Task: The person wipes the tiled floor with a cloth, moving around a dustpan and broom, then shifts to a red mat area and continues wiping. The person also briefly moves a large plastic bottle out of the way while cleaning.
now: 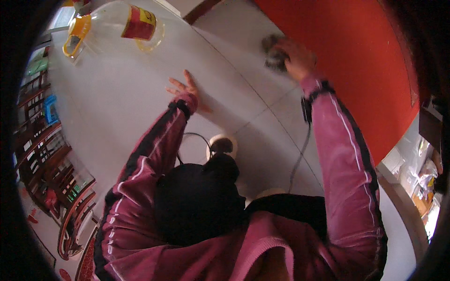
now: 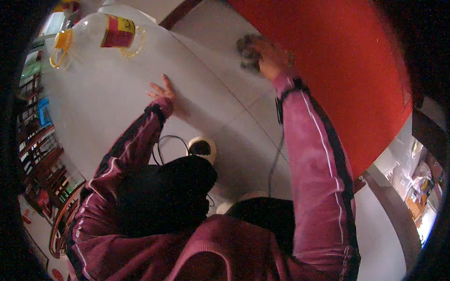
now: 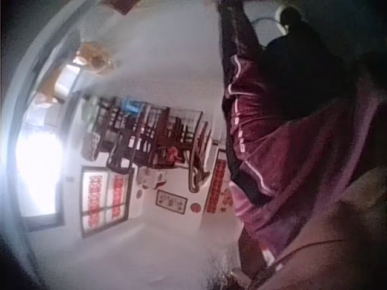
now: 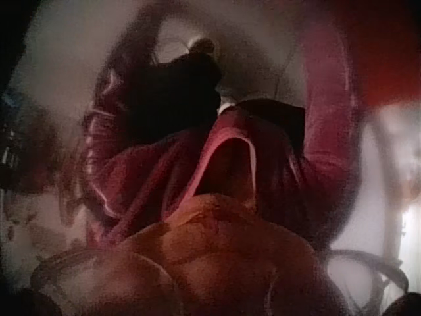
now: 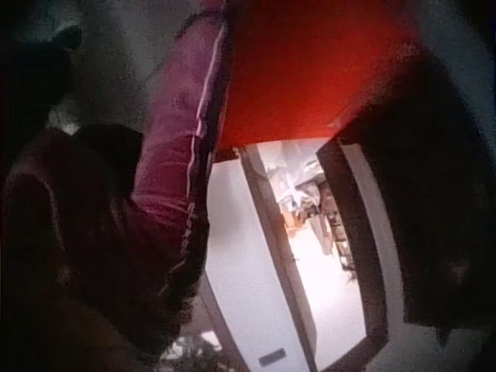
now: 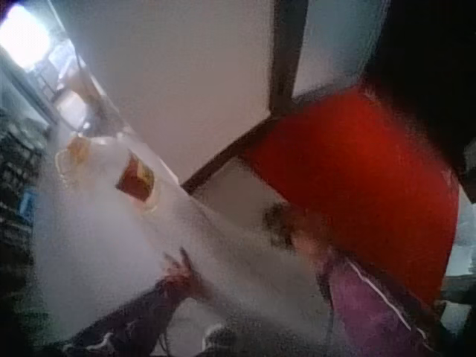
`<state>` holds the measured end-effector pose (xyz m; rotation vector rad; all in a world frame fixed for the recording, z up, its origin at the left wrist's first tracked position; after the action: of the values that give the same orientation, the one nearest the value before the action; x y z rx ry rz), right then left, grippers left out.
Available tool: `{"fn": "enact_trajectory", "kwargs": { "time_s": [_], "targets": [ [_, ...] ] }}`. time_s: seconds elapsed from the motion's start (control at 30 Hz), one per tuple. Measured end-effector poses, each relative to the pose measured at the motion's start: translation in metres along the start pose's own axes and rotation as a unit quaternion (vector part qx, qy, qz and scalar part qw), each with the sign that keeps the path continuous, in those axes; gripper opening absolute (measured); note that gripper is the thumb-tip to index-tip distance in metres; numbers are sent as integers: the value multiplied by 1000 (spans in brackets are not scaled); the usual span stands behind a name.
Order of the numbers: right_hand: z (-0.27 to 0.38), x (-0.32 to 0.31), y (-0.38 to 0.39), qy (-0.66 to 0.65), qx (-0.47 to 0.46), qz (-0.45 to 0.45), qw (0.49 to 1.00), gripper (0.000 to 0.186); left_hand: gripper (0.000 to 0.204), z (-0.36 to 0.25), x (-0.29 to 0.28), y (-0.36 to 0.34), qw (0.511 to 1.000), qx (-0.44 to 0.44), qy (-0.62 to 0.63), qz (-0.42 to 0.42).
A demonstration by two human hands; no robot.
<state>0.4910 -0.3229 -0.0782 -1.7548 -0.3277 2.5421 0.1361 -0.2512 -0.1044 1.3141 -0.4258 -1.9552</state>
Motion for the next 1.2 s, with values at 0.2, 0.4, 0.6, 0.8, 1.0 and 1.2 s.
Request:
{"fn": "enact_trajectory", "kwargs": {
  "time_s": [0.2, 0.4, 0.6, 0.8, 1.0, 1.2],
  "targets": [
    [65, 32, 65, 49, 39, 113, 992, 50, 172, -4, 12, -8, 998, -24, -15, -55],
    [127, 2, 138, -250, 54, 93, 962, 54, 169, 2, 0, 1, 1000, 20, -8, -22],
    [3, -34, 102, -91, 198, -25, 976, 47, 145, 35, 21, 8, 963, 186, 152, -119],
    [93, 19, 139, 34, 100, 106, 989, 53, 94, 79, 51, 41, 892, 345, 187, -223],
    [101, -2, 149, -403, 93, 49, 909, 60, 66, 92, 50, 63, 853, 403, 245, -223],
    [-8, 18, 32, -153, 196, -96, 964, 58, 60, 106, 55, 80, 868, 389, 258, -168]
  ]
}}
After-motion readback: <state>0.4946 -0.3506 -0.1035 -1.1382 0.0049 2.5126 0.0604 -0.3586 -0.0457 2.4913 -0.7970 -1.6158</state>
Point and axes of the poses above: each hand's wrist, its own y-axis away from the middle knuckle, its own x-axis out of the palm, z = x × y, the point moved 2 cm from there along -y, towards the middle knuckle, and after that the axes turned 13 degrees about -x, right-handed, at the moved point
